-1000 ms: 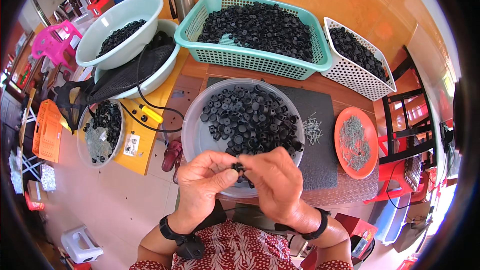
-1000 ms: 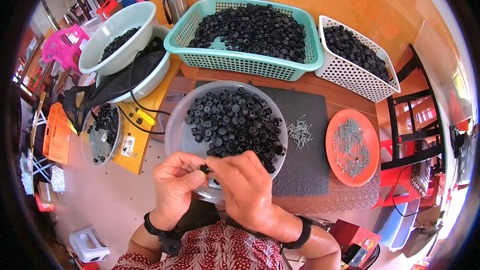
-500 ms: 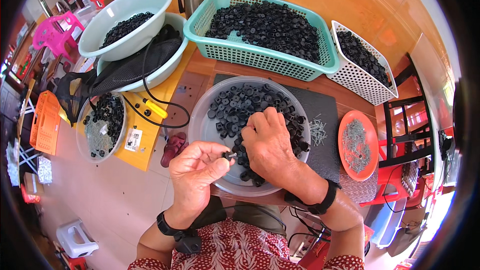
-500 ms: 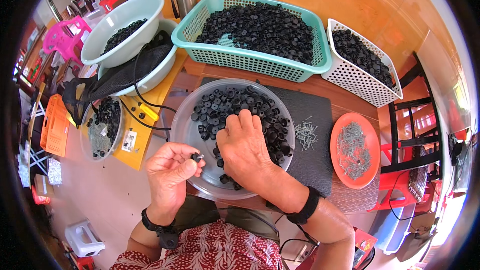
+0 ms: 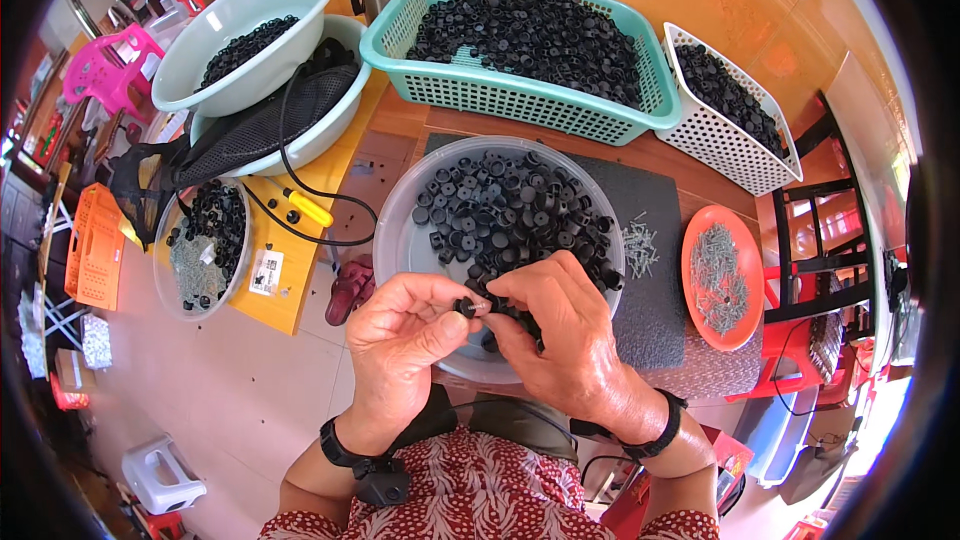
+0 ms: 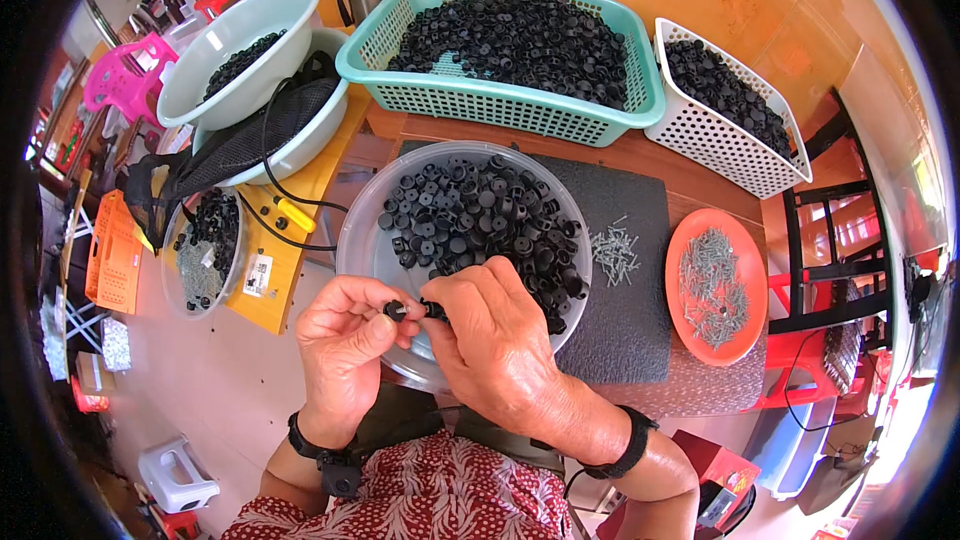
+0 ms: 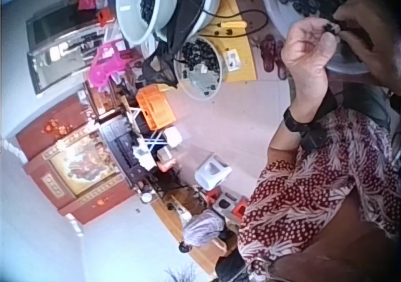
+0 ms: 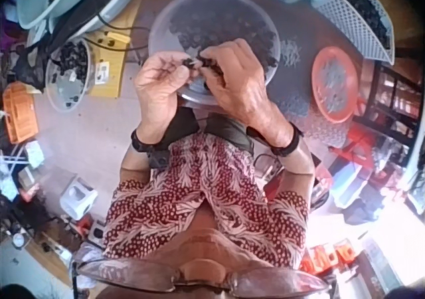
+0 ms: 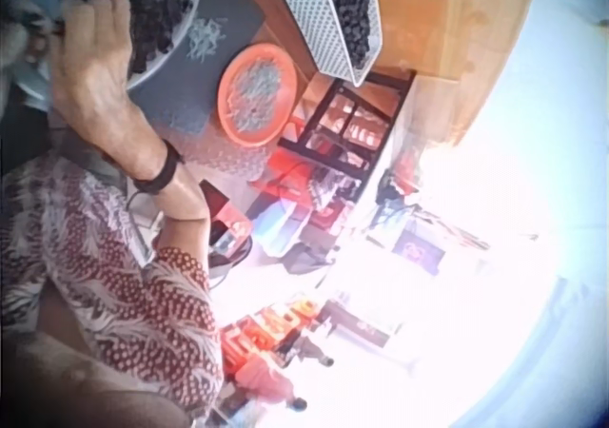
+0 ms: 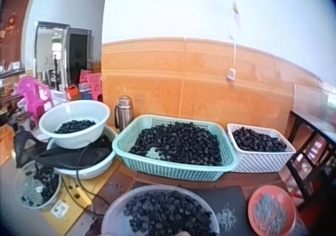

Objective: Manually assembling circular black plastic components using small metal screws.

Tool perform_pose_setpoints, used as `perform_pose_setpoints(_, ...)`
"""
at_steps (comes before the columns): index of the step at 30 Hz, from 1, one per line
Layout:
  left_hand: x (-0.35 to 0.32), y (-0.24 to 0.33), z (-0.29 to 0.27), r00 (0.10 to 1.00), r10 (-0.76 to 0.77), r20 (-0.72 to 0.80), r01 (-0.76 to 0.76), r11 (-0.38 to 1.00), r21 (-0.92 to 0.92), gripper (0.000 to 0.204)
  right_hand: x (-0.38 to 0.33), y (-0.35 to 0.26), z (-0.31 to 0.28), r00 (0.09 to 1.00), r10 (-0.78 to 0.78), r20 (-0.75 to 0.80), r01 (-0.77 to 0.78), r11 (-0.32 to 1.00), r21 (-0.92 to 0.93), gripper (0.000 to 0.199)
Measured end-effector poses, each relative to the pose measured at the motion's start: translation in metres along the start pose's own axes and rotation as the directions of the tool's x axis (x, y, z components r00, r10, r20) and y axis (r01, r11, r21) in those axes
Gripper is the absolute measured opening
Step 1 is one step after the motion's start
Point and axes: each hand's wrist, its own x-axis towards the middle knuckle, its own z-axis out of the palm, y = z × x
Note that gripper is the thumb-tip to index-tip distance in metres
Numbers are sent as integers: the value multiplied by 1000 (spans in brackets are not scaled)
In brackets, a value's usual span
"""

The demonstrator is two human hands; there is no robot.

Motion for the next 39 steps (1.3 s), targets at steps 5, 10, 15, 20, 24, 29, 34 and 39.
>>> perform_pose_setpoints(5, -3, -1, 3, 1000, -28, 11, 28, 999, -18, 21, -11, 2, -3, 998, 60, -19, -59, 997, 53, 28)
perform_pose_setpoints(10, -10, 2, 6, 997, -59, 47, 60, 998, -25, 21, -21, -6, -7, 995, 85, -51, -77, 987, 142, 25)
perform_pose_setpoints(15, -22, 8, 15, 993, -92, 74, 98, 992, -77, 19, -33, -22, -15, 980, 183, -75, -152, 939, 309, 27)
perform_pose_setpoints(20, -35, 12, 23, 990, -55, 127, 65, 995, -74, 19, -45, -36, -20, 968, 194, -159, -124, 922, 366, 25)
perform_pose_setpoints(24, -46, 17, 27, 982, -52, 181, 69, 994, -89, 18, -55, -44, -25, 969, 176, -171, -95, 912, 399, 25)
perform_pose_setpoints(29, -60, 23, 32, 984, -22, 180, 24, 1000, -12, 18, -66, -54, -28, 908, 417, -42, -238, 596, 767, 24)
perform_pose_setpoints(34, -73, 27, 33, 989, 10, 147, -23, 996, 86, 21, -68, -66, -30, 889, 452, 79, -259, 352, 899, 24)
perform_pose_setpoints(39, -82, 32, 31, 978, 137, 156, -167, 966, 196, 21, -68, -70, -28, 879, 465, 109, -276, 309, 910, 24)
